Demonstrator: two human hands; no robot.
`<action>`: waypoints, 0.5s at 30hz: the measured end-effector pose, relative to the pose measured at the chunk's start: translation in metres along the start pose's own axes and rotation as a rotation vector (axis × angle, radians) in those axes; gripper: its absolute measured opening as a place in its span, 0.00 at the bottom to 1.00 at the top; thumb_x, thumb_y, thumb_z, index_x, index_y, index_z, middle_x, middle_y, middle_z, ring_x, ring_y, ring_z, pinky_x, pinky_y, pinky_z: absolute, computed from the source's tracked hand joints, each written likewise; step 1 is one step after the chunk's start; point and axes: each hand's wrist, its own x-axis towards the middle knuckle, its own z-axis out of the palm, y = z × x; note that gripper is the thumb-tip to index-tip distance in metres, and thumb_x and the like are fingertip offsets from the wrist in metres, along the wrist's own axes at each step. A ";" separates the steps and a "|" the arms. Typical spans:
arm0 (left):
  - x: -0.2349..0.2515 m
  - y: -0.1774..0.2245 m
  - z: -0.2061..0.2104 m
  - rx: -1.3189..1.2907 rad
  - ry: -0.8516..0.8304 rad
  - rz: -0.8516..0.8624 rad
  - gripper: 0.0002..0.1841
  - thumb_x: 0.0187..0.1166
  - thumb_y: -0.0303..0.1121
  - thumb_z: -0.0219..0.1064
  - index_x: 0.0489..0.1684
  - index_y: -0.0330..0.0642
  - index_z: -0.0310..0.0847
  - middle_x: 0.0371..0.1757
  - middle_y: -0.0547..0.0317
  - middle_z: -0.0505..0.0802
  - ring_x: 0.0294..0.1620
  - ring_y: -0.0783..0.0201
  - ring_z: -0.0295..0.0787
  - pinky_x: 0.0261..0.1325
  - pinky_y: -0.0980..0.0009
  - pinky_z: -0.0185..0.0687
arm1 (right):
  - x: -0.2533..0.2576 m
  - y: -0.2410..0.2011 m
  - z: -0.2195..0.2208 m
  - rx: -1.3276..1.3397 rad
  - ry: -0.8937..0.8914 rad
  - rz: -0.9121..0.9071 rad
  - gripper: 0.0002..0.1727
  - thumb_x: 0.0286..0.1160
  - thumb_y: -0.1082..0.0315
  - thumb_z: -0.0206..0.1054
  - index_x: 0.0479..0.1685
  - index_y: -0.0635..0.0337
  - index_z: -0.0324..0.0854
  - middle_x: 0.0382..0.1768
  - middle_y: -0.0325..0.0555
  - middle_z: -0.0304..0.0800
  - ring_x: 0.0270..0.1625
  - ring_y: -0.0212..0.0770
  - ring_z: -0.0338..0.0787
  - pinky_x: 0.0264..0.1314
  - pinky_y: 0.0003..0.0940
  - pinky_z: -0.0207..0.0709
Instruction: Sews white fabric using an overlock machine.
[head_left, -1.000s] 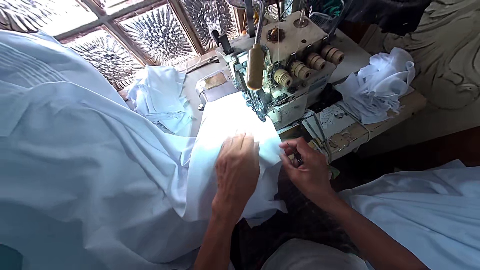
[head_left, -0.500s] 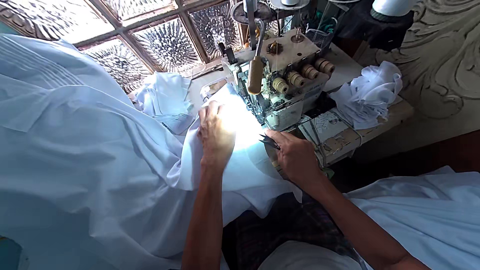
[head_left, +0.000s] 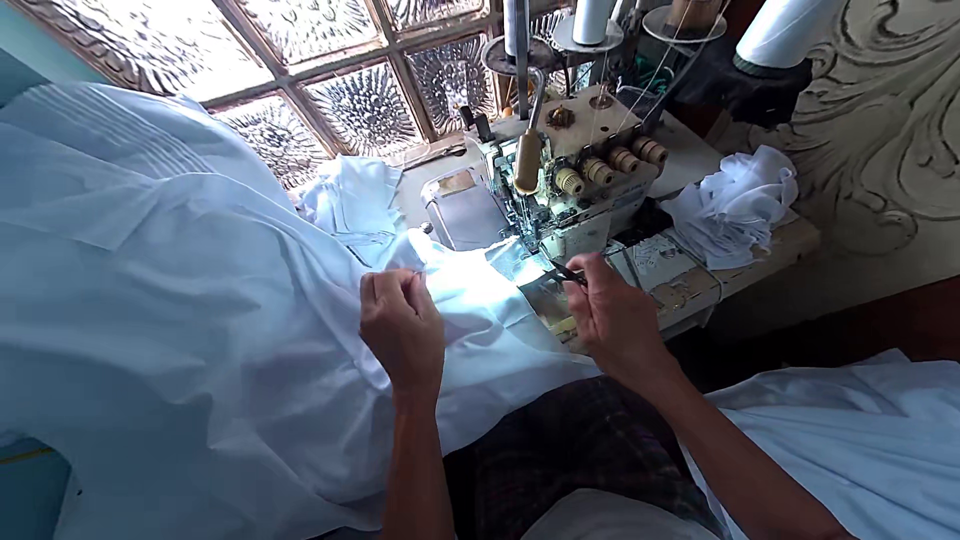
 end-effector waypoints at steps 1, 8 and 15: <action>-0.004 0.002 -0.004 -0.016 0.030 0.012 0.11 0.85 0.27 0.61 0.41 0.25 0.84 0.43 0.35 0.86 0.38 0.46 0.86 0.43 0.53 0.81 | 0.006 -0.005 0.003 -0.049 0.001 -0.025 0.15 0.83 0.64 0.63 0.58 0.66 0.81 0.37 0.54 0.88 0.23 0.51 0.87 0.19 0.47 0.77; -0.017 0.015 -0.011 -0.085 0.111 0.114 0.09 0.83 0.27 0.64 0.38 0.27 0.84 0.40 0.41 0.85 0.35 0.56 0.83 0.39 0.67 0.79 | 0.042 -0.025 0.034 -0.218 -0.011 -0.208 0.08 0.78 0.70 0.68 0.47 0.66 0.83 0.34 0.57 0.82 0.26 0.55 0.85 0.20 0.45 0.74; -0.023 0.015 -0.041 -0.164 0.254 0.260 0.10 0.86 0.28 0.63 0.40 0.25 0.81 0.42 0.43 0.83 0.41 0.63 0.81 0.45 0.77 0.78 | 0.033 -0.026 0.020 0.116 -0.023 -0.180 0.09 0.84 0.66 0.63 0.49 0.62 0.81 0.28 0.49 0.83 0.22 0.47 0.84 0.18 0.42 0.73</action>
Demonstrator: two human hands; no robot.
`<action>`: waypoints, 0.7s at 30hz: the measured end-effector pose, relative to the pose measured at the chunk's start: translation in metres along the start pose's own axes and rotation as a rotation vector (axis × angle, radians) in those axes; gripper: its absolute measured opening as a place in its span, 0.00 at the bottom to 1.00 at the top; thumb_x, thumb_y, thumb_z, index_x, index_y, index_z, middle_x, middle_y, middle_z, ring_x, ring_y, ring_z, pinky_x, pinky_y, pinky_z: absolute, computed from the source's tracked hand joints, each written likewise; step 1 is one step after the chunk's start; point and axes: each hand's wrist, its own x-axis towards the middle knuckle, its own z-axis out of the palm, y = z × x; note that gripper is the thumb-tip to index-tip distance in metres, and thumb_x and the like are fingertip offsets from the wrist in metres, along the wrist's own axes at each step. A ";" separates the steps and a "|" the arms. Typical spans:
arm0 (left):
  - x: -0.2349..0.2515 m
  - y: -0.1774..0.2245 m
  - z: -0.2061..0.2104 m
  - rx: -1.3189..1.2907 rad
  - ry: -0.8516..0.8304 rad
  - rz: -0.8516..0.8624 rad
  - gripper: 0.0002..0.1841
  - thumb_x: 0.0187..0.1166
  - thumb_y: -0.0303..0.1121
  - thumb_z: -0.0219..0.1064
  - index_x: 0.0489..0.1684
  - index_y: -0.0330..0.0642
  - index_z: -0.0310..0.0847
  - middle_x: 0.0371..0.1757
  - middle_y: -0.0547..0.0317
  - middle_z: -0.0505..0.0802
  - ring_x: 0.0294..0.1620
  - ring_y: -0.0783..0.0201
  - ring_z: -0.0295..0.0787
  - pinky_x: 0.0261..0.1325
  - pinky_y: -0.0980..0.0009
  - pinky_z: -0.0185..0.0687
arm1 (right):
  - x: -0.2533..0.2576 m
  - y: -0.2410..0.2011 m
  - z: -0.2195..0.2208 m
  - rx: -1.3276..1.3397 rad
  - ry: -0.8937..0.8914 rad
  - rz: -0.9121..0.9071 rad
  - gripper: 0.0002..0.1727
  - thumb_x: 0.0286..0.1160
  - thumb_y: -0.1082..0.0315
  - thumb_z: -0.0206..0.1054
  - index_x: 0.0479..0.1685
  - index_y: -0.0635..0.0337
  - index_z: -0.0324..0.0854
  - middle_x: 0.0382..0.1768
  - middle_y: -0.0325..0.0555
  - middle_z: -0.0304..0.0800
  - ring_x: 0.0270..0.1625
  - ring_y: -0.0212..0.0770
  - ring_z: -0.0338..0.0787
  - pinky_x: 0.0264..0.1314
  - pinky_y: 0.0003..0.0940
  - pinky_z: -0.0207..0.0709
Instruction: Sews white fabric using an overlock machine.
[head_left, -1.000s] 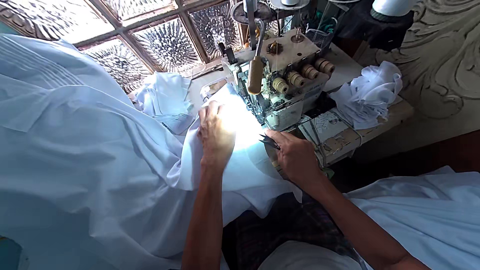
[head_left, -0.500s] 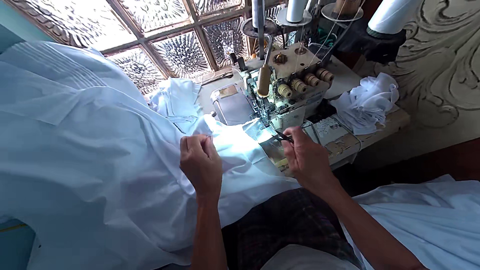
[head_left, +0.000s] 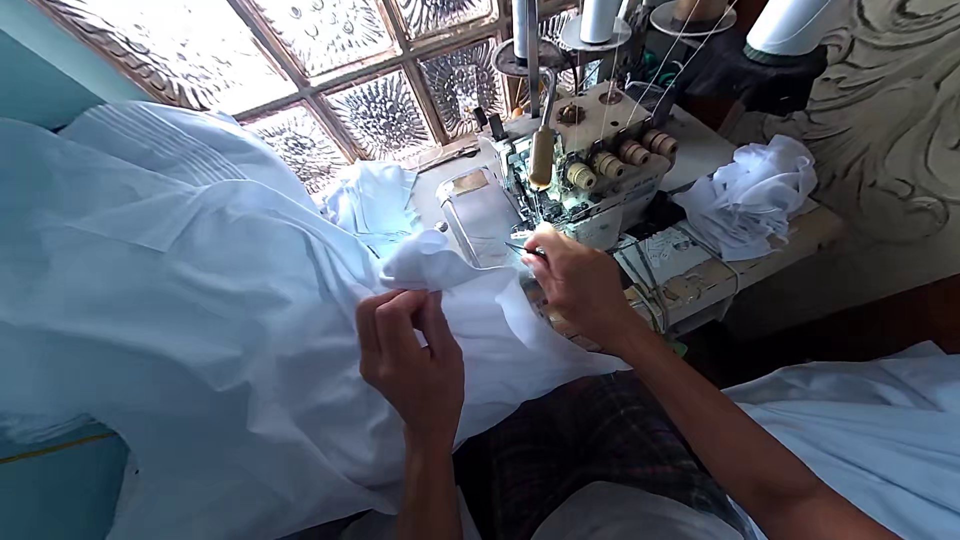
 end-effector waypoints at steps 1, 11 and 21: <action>0.003 0.001 -0.007 -0.008 0.031 0.023 0.10 0.86 0.28 0.62 0.40 0.26 0.79 0.42 0.44 0.83 0.42 0.66 0.81 0.47 0.79 0.78 | -0.010 0.000 -0.004 0.163 -0.022 0.004 0.14 0.84 0.61 0.63 0.55 0.63 0.80 0.29 0.45 0.83 0.24 0.42 0.82 0.21 0.39 0.75; 0.013 0.025 -0.100 0.247 0.208 0.185 0.12 0.84 0.28 0.61 0.41 0.24 0.83 0.43 0.41 0.89 0.50 0.57 0.86 0.59 0.63 0.79 | -0.116 0.013 -0.006 0.510 -0.342 0.190 0.09 0.70 0.67 0.68 0.37 0.65 0.87 0.27 0.46 0.88 0.30 0.36 0.86 0.34 0.36 0.78; 0.045 -0.109 0.019 0.339 -0.564 -0.005 0.19 0.90 0.30 0.52 0.64 0.20 0.80 0.64 0.18 0.84 0.67 0.19 0.79 0.72 0.27 0.65 | -0.158 -0.001 0.003 0.931 -0.395 0.775 0.18 0.64 0.79 0.71 0.54 0.70 0.78 0.37 0.38 0.84 0.34 0.23 0.82 0.38 0.20 0.78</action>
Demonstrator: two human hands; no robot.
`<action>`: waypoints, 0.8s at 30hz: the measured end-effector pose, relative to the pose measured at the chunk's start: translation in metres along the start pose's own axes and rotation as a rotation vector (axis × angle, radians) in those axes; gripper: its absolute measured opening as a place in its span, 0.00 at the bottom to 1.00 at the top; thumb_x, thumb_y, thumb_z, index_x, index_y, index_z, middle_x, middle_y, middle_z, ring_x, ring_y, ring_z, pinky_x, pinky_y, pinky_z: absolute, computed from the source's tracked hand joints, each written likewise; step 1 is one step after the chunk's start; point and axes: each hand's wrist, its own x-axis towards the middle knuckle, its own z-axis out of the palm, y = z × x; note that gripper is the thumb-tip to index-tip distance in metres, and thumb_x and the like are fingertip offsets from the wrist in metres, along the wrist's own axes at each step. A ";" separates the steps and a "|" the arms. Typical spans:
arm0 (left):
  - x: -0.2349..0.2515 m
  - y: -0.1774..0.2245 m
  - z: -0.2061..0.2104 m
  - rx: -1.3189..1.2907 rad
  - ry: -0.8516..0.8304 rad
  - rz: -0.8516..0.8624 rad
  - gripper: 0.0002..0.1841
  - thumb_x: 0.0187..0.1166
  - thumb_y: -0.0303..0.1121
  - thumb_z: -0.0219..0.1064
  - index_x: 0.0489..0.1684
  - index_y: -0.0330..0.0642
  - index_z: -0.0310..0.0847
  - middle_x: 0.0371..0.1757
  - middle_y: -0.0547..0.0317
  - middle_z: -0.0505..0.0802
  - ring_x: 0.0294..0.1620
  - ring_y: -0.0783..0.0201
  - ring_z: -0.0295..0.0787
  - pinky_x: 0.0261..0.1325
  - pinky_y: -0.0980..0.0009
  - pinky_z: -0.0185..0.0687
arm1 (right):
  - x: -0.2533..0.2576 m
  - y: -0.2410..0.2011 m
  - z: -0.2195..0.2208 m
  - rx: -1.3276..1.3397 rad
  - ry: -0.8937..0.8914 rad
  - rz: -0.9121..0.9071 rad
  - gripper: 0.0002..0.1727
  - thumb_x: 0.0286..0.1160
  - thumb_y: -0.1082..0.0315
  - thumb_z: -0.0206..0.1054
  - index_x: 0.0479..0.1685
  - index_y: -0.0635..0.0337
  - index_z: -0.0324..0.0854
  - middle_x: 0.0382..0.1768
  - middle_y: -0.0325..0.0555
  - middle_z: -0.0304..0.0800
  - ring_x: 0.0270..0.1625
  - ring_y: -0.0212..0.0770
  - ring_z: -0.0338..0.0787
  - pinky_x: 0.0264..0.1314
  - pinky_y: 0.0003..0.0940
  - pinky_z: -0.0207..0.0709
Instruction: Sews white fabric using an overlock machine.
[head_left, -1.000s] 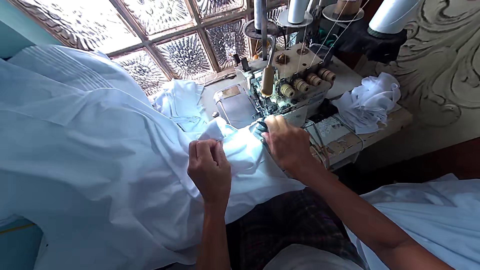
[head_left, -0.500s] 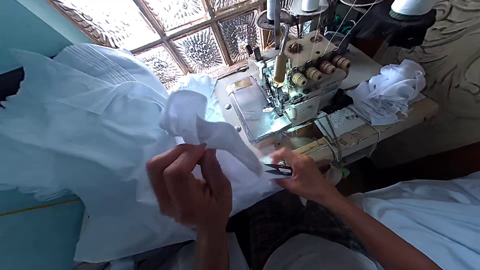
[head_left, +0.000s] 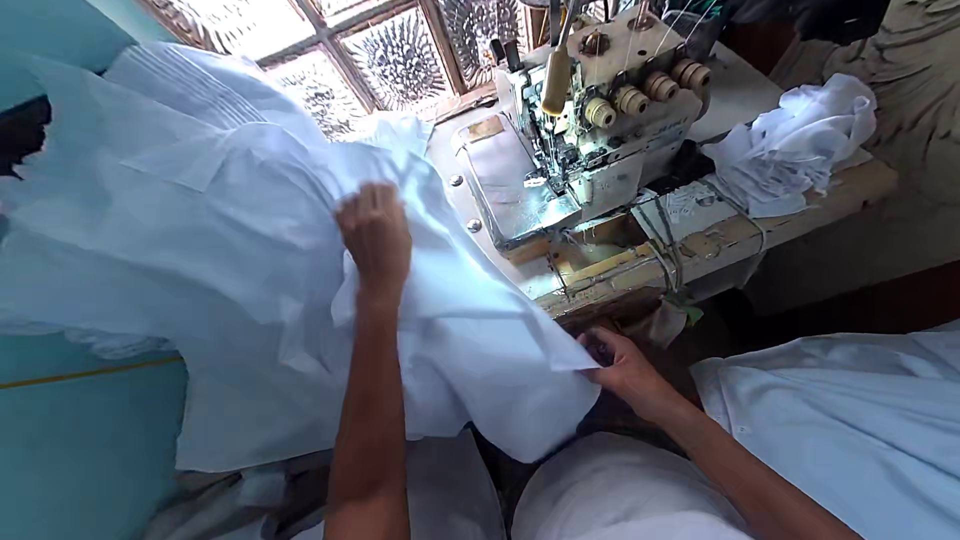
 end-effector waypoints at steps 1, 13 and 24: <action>-0.009 -0.009 0.021 -0.030 -0.144 -0.039 0.20 0.90 0.32 0.56 0.66 0.20 0.79 0.66 0.18 0.84 0.69 0.19 0.78 0.75 0.24 0.62 | 0.002 0.007 -0.002 0.026 0.095 0.080 0.15 0.66 0.79 0.72 0.52 0.69 0.79 0.31 0.35 0.80 0.28 0.22 0.77 0.32 0.18 0.73; -0.078 0.090 -0.002 -0.496 -0.203 0.271 0.08 0.78 0.23 0.66 0.46 0.27 0.88 0.54 0.39 0.94 0.58 0.46 0.93 0.65 0.50 0.85 | 0.001 0.012 -0.009 -0.169 0.298 -0.264 0.11 0.83 0.63 0.65 0.39 0.62 0.87 0.28 0.29 0.85 0.32 0.12 0.80 0.39 0.11 0.73; -0.068 0.104 0.013 -0.764 -0.634 0.551 0.17 0.71 0.45 0.68 0.43 0.40 0.92 0.49 0.56 0.94 0.65 0.56 0.86 0.75 0.51 0.71 | -0.014 -0.003 -0.006 -0.451 0.200 -0.620 0.18 0.81 0.71 0.61 0.65 0.58 0.89 0.36 0.45 0.95 0.31 0.25 0.83 0.40 0.19 0.76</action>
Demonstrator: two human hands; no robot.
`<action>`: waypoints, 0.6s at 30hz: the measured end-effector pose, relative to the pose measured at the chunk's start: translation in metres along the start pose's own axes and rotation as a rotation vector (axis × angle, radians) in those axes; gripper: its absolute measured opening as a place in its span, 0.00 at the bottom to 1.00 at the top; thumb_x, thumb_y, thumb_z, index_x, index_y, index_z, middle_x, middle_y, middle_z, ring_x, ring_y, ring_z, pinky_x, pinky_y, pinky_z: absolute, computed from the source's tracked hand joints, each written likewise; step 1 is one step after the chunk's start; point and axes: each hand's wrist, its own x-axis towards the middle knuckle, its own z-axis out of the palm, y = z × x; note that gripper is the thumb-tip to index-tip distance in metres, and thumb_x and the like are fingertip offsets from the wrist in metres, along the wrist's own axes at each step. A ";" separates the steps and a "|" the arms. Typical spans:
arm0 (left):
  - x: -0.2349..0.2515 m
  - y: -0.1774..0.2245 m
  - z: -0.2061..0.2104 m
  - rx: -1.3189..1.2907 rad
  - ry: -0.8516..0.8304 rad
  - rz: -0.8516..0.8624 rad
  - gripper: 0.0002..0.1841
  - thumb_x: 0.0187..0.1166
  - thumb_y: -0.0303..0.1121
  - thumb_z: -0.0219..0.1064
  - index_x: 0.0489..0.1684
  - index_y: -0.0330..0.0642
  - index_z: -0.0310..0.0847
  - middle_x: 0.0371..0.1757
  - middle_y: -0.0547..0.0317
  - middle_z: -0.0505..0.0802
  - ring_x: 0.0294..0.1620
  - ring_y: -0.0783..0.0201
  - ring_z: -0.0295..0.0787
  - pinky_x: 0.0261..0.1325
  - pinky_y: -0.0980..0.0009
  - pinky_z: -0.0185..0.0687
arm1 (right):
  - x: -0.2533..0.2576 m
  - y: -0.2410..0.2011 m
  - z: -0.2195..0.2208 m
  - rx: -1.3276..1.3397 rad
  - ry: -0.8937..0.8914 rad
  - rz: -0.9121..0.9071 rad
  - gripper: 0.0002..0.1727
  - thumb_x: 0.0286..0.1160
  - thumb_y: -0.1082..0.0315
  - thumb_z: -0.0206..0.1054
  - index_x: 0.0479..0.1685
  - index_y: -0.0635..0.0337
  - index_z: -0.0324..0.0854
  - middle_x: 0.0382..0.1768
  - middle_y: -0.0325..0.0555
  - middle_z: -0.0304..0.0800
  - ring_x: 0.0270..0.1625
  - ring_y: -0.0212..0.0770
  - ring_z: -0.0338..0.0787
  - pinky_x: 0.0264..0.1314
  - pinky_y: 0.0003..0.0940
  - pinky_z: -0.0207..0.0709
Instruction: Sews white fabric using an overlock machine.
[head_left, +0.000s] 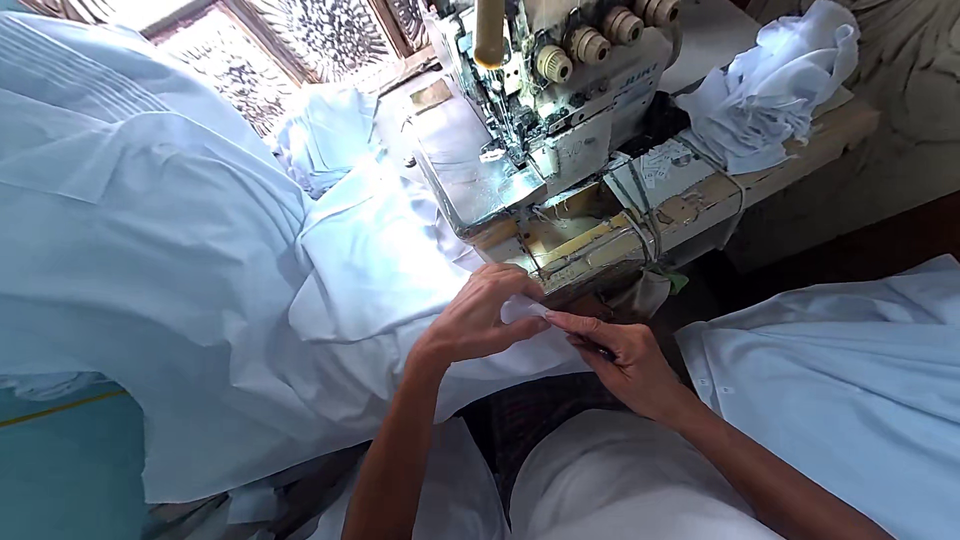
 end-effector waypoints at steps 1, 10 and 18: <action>-0.001 -0.002 -0.001 -0.010 0.014 0.019 0.14 0.71 0.42 0.69 0.35 0.40 0.92 0.44 0.57 0.94 0.61 0.57 0.88 0.72 0.53 0.74 | 0.000 -0.001 0.001 0.002 0.004 0.008 0.19 0.81 0.70 0.61 0.66 0.58 0.88 0.34 0.44 0.94 0.30 0.25 0.83 0.39 0.19 0.76; -0.049 0.033 -0.018 -0.289 0.266 -0.001 0.04 0.79 0.35 0.71 0.37 0.46 0.89 0.36 0.75 0.92 0.40 0.85 0.87 0.48 0.86 0.85 | -0.032 -0.026 0.020 0.408 -0.249 0.289 0.11 0.71 0.67 0.73 0.39 0.69 0.88 0.26 0.43 0.88 0.29 0.20 0.80 0.33 0.16 0.72; -0.041 0.023 0.018 0.126 0.408 -0.226 0.08 0.79 0.26 0.66 0.37 0.31 0.89 0.33 0.54 0.89 0.33 0.71 0.83 0.41 0.77 0.80 | -0.035 -0.037 0.040 0.861 -0.189 0.815 0.05 0.77 0.75 0.66 0.46 0.63 0.83 0.30 0.27 0.85 0.28 0.15 0.80 0.33 0.13 0.74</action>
